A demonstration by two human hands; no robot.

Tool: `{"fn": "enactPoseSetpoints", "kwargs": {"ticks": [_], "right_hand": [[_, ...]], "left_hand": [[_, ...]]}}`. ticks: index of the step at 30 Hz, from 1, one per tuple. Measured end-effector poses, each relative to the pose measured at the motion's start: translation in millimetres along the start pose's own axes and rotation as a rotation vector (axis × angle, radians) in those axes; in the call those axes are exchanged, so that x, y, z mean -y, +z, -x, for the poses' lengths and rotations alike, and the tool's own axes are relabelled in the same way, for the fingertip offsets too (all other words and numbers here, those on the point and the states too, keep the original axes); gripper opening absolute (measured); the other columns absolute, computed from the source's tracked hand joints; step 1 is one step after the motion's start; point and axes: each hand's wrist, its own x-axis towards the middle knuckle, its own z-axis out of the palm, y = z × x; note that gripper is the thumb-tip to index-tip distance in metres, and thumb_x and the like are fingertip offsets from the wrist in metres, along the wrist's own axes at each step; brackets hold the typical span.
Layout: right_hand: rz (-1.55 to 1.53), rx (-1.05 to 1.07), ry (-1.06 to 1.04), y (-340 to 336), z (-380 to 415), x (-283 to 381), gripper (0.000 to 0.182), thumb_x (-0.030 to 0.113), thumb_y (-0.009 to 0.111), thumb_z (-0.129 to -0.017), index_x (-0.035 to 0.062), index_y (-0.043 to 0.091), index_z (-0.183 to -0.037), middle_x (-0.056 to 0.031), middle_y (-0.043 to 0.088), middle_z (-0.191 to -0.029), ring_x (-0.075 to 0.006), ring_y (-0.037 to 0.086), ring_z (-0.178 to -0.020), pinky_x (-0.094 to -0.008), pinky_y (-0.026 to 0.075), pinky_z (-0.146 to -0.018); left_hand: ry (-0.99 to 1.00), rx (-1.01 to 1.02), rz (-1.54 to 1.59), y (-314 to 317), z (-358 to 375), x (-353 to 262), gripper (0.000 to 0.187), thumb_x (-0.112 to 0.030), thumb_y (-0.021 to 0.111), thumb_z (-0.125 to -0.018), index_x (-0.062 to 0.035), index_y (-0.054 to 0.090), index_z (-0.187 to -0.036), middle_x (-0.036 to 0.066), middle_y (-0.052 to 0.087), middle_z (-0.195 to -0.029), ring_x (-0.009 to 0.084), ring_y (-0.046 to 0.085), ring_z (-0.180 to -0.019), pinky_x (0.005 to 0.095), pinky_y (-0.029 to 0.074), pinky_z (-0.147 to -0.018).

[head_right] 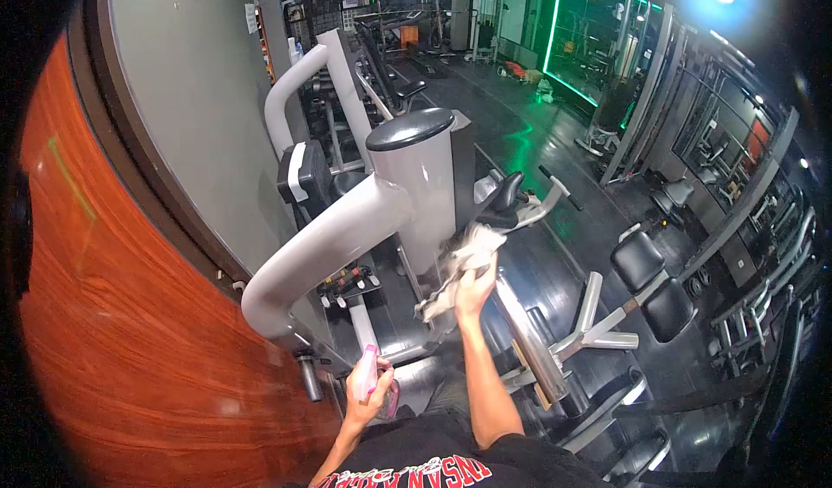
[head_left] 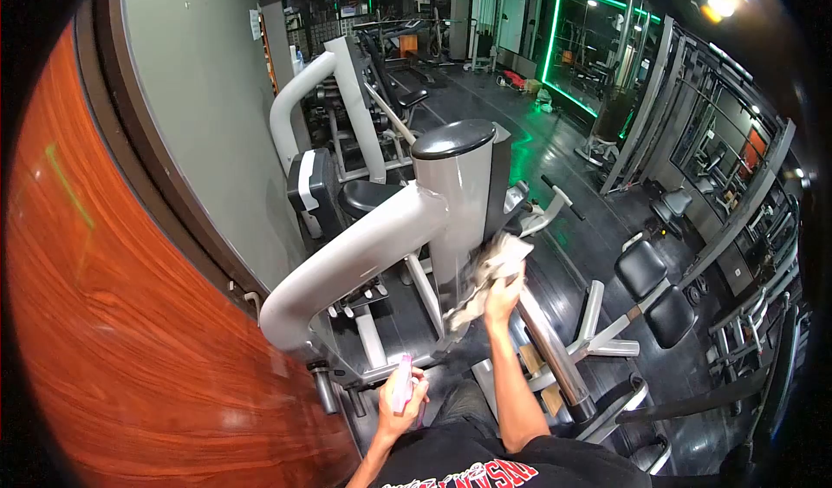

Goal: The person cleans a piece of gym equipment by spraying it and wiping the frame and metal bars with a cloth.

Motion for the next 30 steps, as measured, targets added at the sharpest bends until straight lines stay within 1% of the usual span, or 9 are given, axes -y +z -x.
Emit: {"fn": "enactPoseSetpoints", "kwargs": {"ticks": [2, 4, 7, 11, 14, 20, 24, 26, 30], "right_hand": [[-0.214, 0.002, -0.191, 9, -32, 31, 0.056, 0.003, 0.044, -0.085, -0.0143, 0.027, -0.135, -0.0269, 0.039, -0.136, -0.0332, 0.034, -0.131, -0.0389, 0.021, -0.111], [-0.394, 0.071, -0.217, 23, -56, 79, 0.067, -0.003, 0.044, -0.077, -0.0050, 0.024, -0.141, -0.0230, 0.047, -0.127, -0.0288, 0.044, -0.122, -0.0408, 0.031, -0.104], [0.058, 0.163, -0.779, 50, -95, 131, 0.046, -0.004, 0.049, -0.071, -0.0048, 0.054, -0.117, -0.0257, 0.044, -0.134, -0.0411, 0.041, -0.125, -0.0444, 0.030, -0.107], [0.204, 0.023, -0.894, 67, -83, 124, 0.045, 0.000, 0.048, -0.074, -0.0039, 0.053, -0.118, -0.0304, 0.040, -0.135, -0.0470, 0.038, -0.125, -0.0481, 0.030, -0.107], [0.231, 0.041, -0.759, 58, -53, 51, 0.044, 0.019, 0.051, -0.083, -0.0071, 0.052, -0.118, -0.0336, 0.042, -0.131, -0.0500, 0.039, -0.123, -0.0518, 0.031, -0.104], [0.340, 0.227, -0.292, 7, 38, -86, 0.052, -0.012, 0.042, -0.068, -0.0107, 0.050, -0.119, -0.0338, 0.042, -0.131, -0.0478, 0.046, -0.116, -0.0443, 0.041, -0.097], [0.373, 0.238, -0.147, -11, 47, -95, 0.045, -0.005, 0.044, -0.075, -0.0096, 0.050, -0.119, -0.0317, 0.056, -0.112, -0.0435, 0.054, -0.108, -0.0422, 0.044, -0.092], [0.331, 0.286, 0.371, -13, 33, -36, 0.041, 0.001, 0.044, -0.081, -0.0095, 0.050, -0.121, -0.0300, 0.060, -0.103, -0.0371, 0.060, -0.101, -0.0387, 0.045, -0.087], [0.011, 0.038, -0.039, 7, 7, -24, 0.045, 0.003, 0.048, -0.085, -0.0098, 0.044, -0.128, -0.0231, 0.060, -0.113, -0.0282, 0.058, -0.108, -0.0350, 0.042, -0.092]], "left_hand": [[0.045, 0.005, -0.031, 0, -1, 0, 0.017, -0.005, 0.061, -0.086, 0.0031, 0.054, -0.099, 0.006, 0.060, -0.073, 0.0125, 0.062, -0.061, 0.0247, 0.048, -0.056], [0.144, 0.015, -0.099, -1, -2, -8, 0.019, -0.005, 0.061, -0.085, 0.0030, 0.054, -0.100, 0.008, 0.062, -0.076, 0.0133, 0.062, -0.062, 0.0248, 0.048, -0.058], [0.217, 0.026, -0.117, -2, -8, -14, 0.020, -0.006, 0.062, -0.084, 0.0029, 0.054, -0.101, 0.009, 0.062, -0.079, 0.0139, 0.062, -0.062, 0.0256, 0.049, -0.059], [0.180, 0.051, -0.049, -2, -14, -7, 0.022, -0.007, 0.063, -0.084, 0.0030, 0.054, -0.101, 0.009, 0.062, -0.080, 0.0139, 0.062, -0.062, 0.0262, 0.050, -0.060], [0.161, 0.033, -0.046, -4, -13, -11, 0.020, -0.006, 0.063, -0.083, 0.0032, 0.054, -0.100, 0.009, 0.062, -0.080, 0.0136, 0.062, -0.063, 0.0262, 0.050, -0.060], [0.097, -0.037, -0.013, -8, -8, -7, 0.015, -0.003, 0.062, -0.083, 0.0015, 0.056, -0.096, 0.005, 0.062, -0.069, 0.0113, 0.061, -0.057, 0.0245, 0.048, -0.056], [0.104, -0.012, -0.007, -9, -5, -4, 0.013, -0.003, 0.061, -0.084, 0.0021, 0.055, -0.095, 0.005, 0.062, -0.070, 0.0113, 0.061, -0.058, 0.0240, 0.048, -0.056], [0.097, -0.015, 0.016, -8, -6, -9, 0.012, -0.002, 0.061, -0.084, 0.0022, 0.055, -0.095, 0.005, 0.061, -0.069, 0.0112, 0.061, -0.058, 0.0238, 0.048, -0.056], [0.084, -0.045, 0.065, -10, -6, -9, 0.012, -0.002, 0.060, -0.085, 0.0026, 0.055, -0.095, 0.006, 0.061, -0.070, 0.0112, 0.061, -0.059, 0.0240, 0.048, -0.056]]}}
